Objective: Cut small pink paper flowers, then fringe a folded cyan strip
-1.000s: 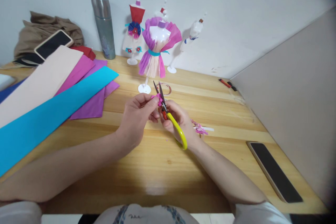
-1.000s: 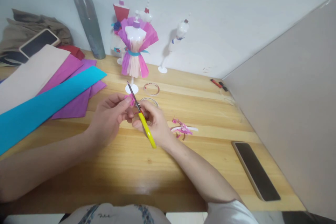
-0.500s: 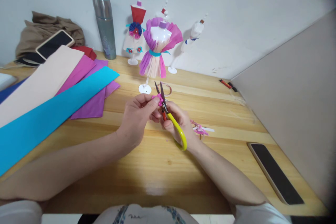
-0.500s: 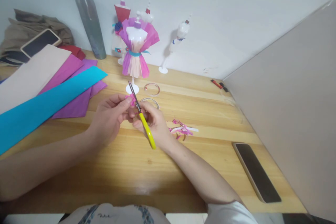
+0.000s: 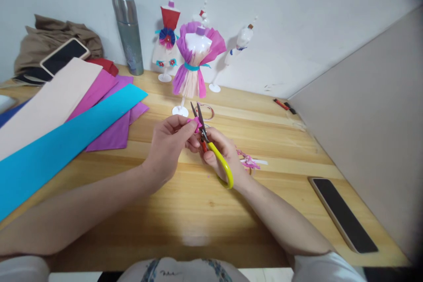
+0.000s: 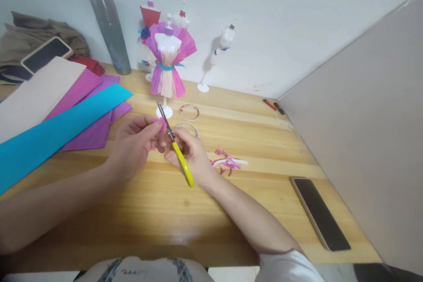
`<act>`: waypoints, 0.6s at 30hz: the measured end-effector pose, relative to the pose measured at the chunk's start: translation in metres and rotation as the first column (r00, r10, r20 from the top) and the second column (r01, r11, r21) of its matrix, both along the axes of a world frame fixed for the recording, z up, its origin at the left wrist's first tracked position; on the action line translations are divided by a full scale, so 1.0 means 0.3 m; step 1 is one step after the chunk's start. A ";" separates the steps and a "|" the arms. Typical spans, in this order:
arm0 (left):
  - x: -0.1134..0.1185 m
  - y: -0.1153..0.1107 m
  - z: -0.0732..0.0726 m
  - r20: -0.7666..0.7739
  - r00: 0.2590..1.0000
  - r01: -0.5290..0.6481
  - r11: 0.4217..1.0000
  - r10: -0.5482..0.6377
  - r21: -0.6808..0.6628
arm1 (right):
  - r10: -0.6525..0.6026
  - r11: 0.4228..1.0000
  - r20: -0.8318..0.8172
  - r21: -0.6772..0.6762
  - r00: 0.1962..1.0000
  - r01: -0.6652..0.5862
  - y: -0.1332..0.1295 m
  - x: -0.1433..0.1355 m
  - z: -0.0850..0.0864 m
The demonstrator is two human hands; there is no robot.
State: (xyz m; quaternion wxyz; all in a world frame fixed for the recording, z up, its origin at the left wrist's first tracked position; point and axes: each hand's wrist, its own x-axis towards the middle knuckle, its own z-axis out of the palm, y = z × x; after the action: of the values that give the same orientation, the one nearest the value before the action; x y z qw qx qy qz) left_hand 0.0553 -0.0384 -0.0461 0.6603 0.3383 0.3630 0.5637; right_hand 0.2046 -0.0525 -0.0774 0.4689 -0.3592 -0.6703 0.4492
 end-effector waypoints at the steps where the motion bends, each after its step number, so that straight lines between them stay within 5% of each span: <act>1: -0.001 0.001 0.000 -0.003 1.000 0.000 1.000 0.000 0.005 | 0.001 1.000 -0.001 0.005 1.000 -0.001 0.000 0.000 0.000; 18: -0.008 0.010 -0.003 -0.038 0.999 -0.006 0.999 0.008 0.052 | 0.055 0.998 -0.044 -0.024 0.998 -0.057 0.002 0.005 -0.024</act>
State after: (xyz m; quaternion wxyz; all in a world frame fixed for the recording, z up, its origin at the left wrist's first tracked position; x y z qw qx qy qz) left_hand 0.0528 -0.0354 -0.0470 0.6425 0.3646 0.3619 0.5685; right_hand 0.2062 -0.0519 -0.0845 0.4658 -0.3365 -0.6641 0.4784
